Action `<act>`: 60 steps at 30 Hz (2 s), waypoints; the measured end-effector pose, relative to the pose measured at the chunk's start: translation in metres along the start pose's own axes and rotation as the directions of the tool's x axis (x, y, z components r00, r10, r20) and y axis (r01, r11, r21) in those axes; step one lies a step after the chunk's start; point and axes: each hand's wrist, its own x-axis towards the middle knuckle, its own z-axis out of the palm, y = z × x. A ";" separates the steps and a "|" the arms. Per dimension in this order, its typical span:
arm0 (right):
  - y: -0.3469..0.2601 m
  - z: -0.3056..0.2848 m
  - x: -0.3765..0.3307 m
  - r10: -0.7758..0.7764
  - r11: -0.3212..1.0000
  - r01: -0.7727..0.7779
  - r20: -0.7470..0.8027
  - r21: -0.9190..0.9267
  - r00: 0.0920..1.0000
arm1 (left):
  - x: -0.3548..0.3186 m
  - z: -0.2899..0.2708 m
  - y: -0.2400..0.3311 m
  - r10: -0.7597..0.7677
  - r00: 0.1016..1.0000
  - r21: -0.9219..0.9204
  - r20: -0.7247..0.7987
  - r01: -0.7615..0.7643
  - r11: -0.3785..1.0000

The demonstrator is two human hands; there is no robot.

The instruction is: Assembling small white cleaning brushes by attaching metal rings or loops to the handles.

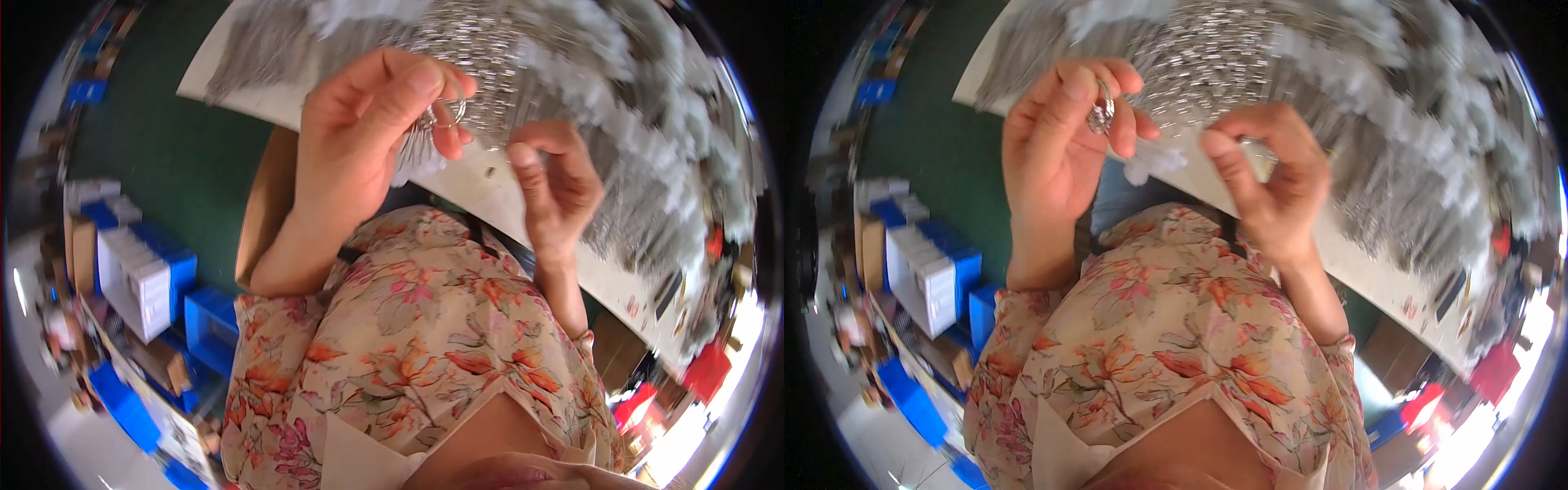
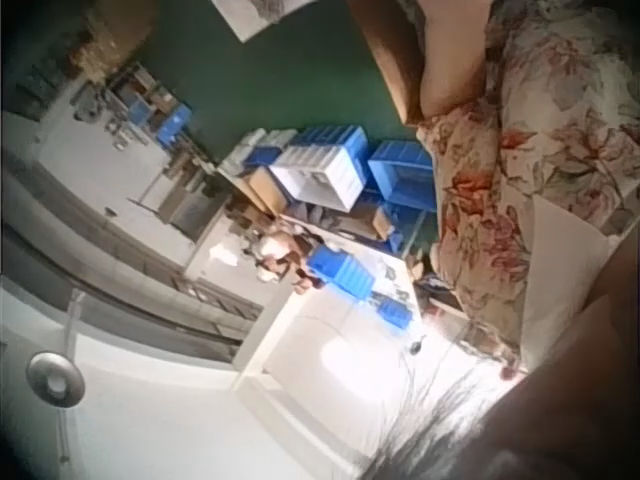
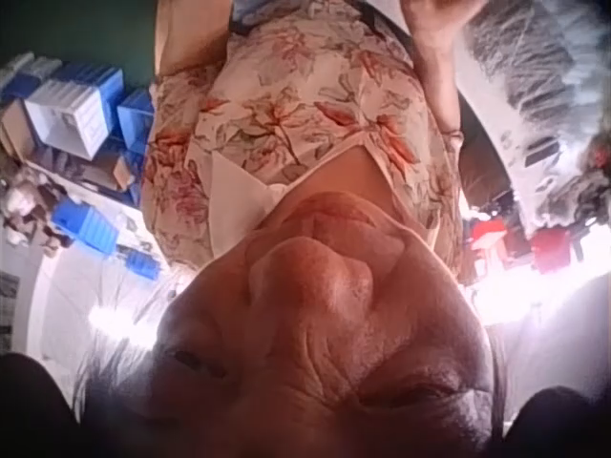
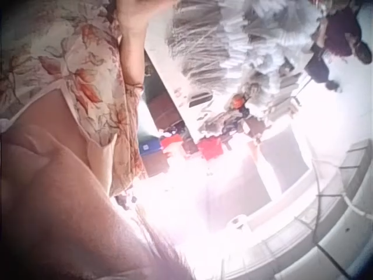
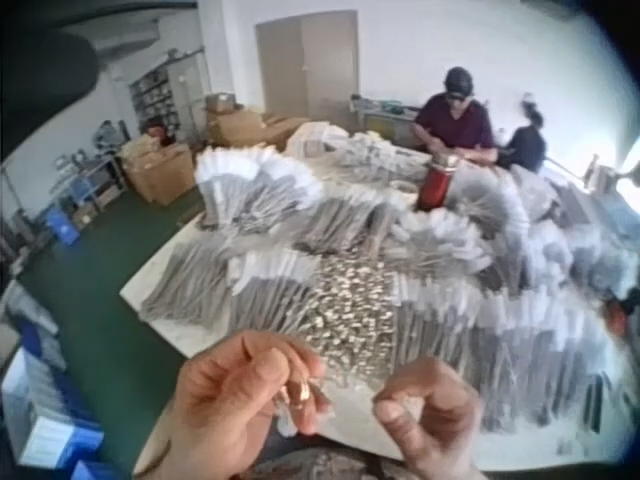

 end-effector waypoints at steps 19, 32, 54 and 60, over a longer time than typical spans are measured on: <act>0.049 0.057 -0.033 0.441 0.895 -0.371 0.370 -0.248 0.818 | -0.296 -0.309 -0.065 0.171 0.177 0.239 -0.969 0.519 0.821; 0.051 0.076 -0.021 0.500 0.865 -0.459 0.400 -0.202 0.768 | -0.496 -0.401 -0.128 0.344 -0.437 -0.133 -0.831 0.756 0.641; 0.023 -0.123 0.042 0.379 0.848 -0.415 -0.170 -0.328 0.910 | 0.342 -0.195 -0.064 0.069 0.957 0.924 0.280 -0.249 -0.291; 0.050 -0.157 0.105 0.371 0.833 -0.374 -0.089 -0.408 0.924 | 0.363 -0.219 -0.070 0.030 0.983 0.820 0.182 -0.135 -0.557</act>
